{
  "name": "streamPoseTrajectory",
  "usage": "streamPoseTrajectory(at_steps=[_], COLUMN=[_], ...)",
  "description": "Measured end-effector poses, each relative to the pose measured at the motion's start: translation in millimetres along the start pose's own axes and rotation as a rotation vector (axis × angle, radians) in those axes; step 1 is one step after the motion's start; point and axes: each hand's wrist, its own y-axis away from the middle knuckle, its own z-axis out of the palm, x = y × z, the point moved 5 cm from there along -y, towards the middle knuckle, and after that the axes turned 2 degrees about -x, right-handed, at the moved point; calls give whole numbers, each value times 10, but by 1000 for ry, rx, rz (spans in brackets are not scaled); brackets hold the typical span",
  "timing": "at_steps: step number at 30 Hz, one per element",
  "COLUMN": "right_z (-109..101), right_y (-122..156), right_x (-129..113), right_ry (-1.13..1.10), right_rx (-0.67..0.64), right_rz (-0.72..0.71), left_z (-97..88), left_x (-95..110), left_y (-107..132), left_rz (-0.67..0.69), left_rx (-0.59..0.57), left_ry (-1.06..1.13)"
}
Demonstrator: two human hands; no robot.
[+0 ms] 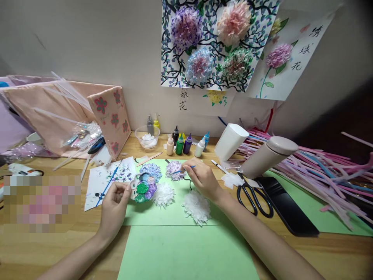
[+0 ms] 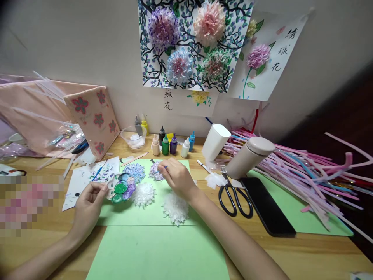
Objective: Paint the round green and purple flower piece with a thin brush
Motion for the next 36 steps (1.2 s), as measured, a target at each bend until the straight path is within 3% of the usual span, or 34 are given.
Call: streamPoseTrajectory(at_steps=[3, 9, 15, 21, 36], right_z=[-16, -174, -40, 94, 48], right_y=[1, 29, 49, 69, 62], right_x=[-20, -187, -374, -384, -371], right_ry=[-17, -212, -234, -185, -202], right_rx=[16, 178, 18, -97, -42], right_rz=[-9, 39, -64, -85, -79], left_z=[5, 29, 36, 64, 83], left_x=[3, 19, 18, 19, 36], left_y=[2, -2, 14, 25, 43], left_rz=[-2, 9, 21, 37, 45], left_rx=[1, 7, -14, -58, -109], left_ry=[7, 30, 32, 30, 16])
